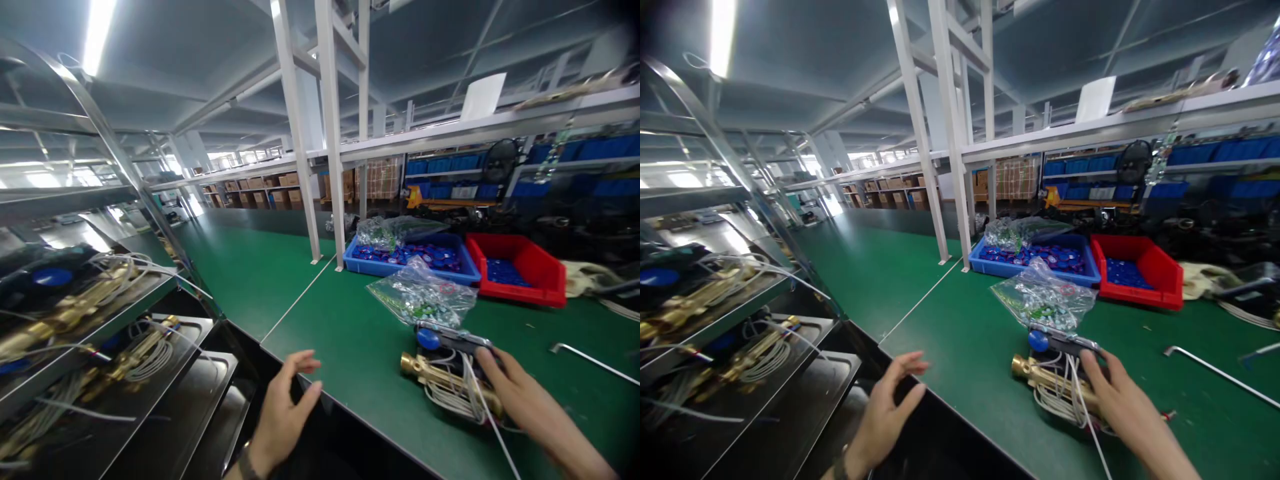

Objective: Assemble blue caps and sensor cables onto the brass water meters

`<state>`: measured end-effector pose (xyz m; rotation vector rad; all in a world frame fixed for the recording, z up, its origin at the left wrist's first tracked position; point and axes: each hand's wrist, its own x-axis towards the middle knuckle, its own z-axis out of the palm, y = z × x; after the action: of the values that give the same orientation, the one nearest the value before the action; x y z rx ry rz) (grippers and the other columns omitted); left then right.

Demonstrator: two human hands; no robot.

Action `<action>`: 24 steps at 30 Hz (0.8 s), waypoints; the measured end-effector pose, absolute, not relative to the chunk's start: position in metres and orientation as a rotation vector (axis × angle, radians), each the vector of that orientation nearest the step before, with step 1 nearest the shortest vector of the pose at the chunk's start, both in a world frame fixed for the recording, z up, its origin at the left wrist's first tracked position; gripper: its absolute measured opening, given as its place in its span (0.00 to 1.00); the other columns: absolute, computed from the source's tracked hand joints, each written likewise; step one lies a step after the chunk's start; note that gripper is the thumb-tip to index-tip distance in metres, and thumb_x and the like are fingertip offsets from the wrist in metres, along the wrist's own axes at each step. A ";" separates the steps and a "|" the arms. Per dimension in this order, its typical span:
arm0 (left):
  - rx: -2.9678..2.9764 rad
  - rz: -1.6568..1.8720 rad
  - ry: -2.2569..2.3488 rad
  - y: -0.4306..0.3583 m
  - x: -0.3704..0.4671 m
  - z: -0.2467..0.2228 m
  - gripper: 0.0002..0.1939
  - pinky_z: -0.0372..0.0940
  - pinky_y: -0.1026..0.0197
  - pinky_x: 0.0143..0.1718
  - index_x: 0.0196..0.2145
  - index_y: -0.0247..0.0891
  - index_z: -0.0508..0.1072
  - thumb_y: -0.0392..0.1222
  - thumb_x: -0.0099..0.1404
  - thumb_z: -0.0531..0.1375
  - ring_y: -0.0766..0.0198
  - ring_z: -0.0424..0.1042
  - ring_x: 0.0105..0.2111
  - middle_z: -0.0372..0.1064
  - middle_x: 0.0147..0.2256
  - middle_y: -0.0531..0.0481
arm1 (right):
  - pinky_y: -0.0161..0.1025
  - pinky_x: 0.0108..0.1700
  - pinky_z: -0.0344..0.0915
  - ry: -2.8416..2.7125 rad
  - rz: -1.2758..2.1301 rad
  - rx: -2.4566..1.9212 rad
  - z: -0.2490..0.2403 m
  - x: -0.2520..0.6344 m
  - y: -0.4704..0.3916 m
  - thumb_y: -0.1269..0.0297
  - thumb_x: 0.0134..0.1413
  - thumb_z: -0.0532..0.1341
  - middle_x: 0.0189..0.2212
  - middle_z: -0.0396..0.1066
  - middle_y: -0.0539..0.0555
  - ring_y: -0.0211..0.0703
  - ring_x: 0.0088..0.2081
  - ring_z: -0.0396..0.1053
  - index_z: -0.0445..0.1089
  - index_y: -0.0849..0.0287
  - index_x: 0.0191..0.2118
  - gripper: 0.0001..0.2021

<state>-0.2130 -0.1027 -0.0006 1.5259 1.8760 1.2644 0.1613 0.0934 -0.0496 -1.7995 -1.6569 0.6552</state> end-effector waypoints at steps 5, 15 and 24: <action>1.438 1.059 1.566 -0.011 -0.135 0.006 0.32 0.62 0.48 0.58 0.59 0.40 0.68 0.58 0.63 0.63 0.50 0.70 0.55 0.73 0.54 0.40 | 0.57 0.60 0.63 -1.582 0.927 -1.707 -0.041 0.119 0.064 0.33 0.57 0.50 0.58 0.71 0.66 0.64 0.58 0.70 0.61 0.61 0.66 0.42; 1.150 1.114 1.363 0.007 -0.077 -0.009 0.39 0.67 0.56 0.50 0.55 0.40 0.61 0.50 0.50 0.73 0.55 0.73 0.48 0.74 0.49 0.44 | 0.44 0.46 0.74 -1.149 1.113 -1.292 -0.053 0.103 0.026 0.39 0.51 0.63 0.50 0.77 0.58 0.56 0.48 0.76 0.67 0.57 0.59 0.35; 0.661 1.430 0.994 -0.034 -0.092 0.012 0.32 0.70 0.54 0.47 0.51 0.42 0.62 0.39 0.51 0.71 0.56 0.74 0.45 0.72 0.46 0.46 | 0.53 0.64 0.62 -0.822 1.370 -1.114 -0.021 0.096 -0.008 0.35 0.54 0.60 0.59 0.71 0.57 0.60 0.64 0.63 0.73 0.53 0.56 0.33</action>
<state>-0.0920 -0.0336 0.0122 0.6605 0.9937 1.4302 0.0956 -0.0077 -0.0208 -1.1139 -0.8225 1.3704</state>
